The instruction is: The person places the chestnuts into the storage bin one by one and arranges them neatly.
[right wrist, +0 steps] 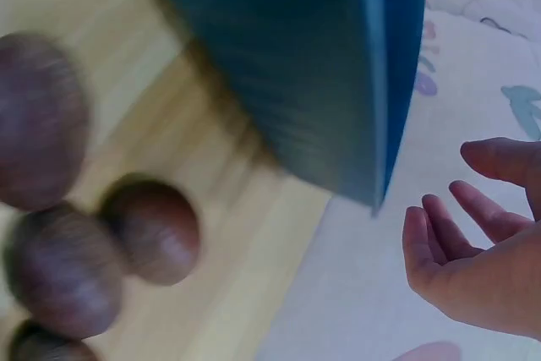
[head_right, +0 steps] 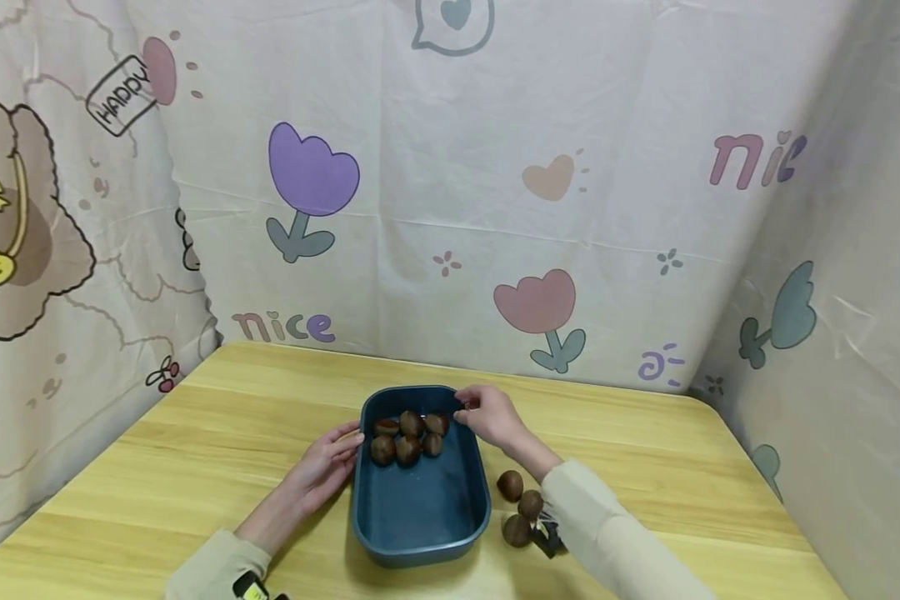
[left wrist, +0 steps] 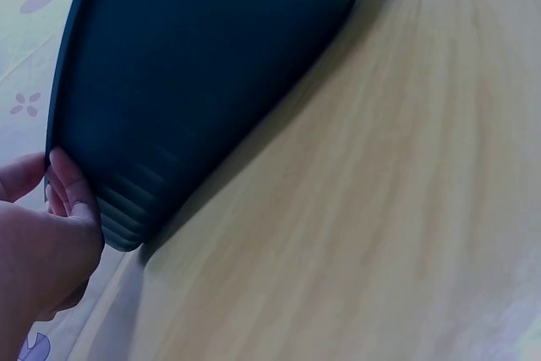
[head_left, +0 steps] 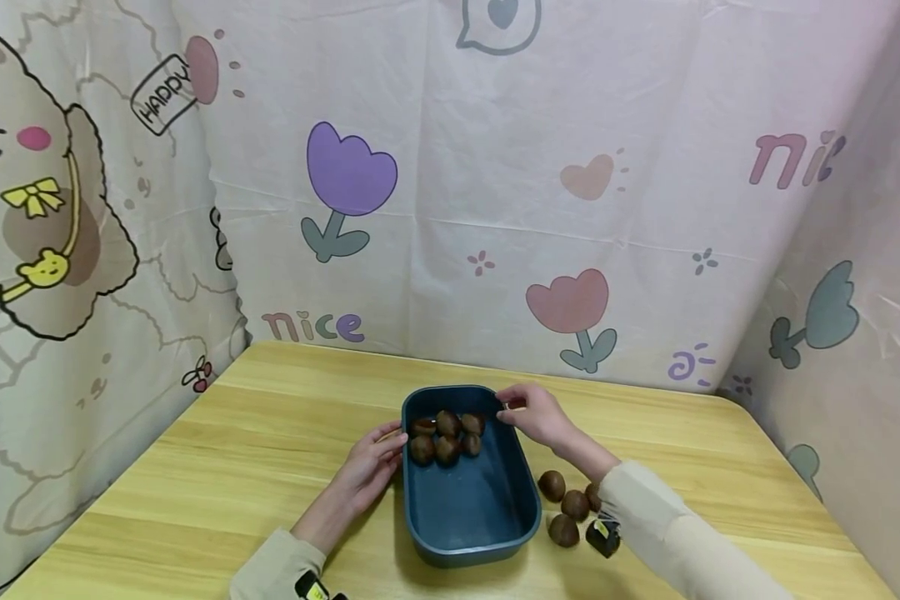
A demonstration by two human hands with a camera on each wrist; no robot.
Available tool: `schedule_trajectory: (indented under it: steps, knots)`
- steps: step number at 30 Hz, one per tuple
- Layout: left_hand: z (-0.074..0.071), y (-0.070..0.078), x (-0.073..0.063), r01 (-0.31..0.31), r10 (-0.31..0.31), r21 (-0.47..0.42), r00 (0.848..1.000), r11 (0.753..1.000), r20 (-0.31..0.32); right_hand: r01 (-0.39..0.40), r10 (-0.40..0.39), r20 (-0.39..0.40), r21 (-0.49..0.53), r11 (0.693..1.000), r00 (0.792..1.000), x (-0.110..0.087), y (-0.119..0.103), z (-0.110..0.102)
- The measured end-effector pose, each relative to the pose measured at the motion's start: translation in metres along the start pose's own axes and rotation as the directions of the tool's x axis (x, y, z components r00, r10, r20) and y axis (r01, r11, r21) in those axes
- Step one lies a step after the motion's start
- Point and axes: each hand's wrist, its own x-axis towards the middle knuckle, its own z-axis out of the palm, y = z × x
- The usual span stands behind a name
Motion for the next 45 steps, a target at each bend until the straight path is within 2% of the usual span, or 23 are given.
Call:
schedule_trajectory:
  steps: [6, 9, 14, 19, 25, 28, 34, 45]
  knots:
    - [-0.002, 0.001, 0.0, -0.003, 0.003, -0.015, 1.0, 1.0, 0.002, -0.024, 0.024, -0.016, -0.023, 0.999, 1.0, -0.013, 0.026, -0.003]
    - [-0.002, 0.001, 0.0, 0.0, 0.0, -0.014, 1.0, 1.0, 0.002, -0.039, 0.039, 0.003, -0.02, 0.999, 0.999, -0.02, 0.039, -0.007]
    - [-0.002, 0.002, 0.0, 0.004, -0.004, -0.013, 1.0, 1.0, 0.003, -0.011, 0.012, 0.081, -0.008, 1.0, 0.997, -0.032, 0.055, -0.018]
    - [-0.003, 0.002, 0.0, 0.011, -0.011, -0.02, 1.0, 1.0, 0.008, 0.006, -0.004, 0.189, -0.011, 1.0, 0.982, -0.043, 0.069, -0.027]
    - [-0.003, 0.002, -0.002, -0.007, 0.008, -0.038, 1.0, 0.999, 0.026, 0.028, -0.019, 0.242, -0.037, 0.999, 0.97, -0.052, 0.082, -0.031]
    - [-0.003, 0.002, -0.002, -0.014, 0.015, -0.032, 0.999, 0.999, 0.033, 0.036, -0.019, 0.245, -0.065, 0.997, 0.969, -0.055, 0.085, -0.031]
    - [-0.001, 0.002, -0.001, 0.01, -0.01, -0.044, 1.0, 0.999, 0.007, 0.008, 0.008, 0.209, -0.075, 0.997, 0.978, -0.06, 0.088, -0.027]
    - [0.0, 0.001, 0.0, 0.01, -0.01, -0.032, 1.0, 0.999, 0.011, 0.036, -0.022, 0.148, -0.093, 0.995, 0.989, -0.063, 0.092, -0.019]
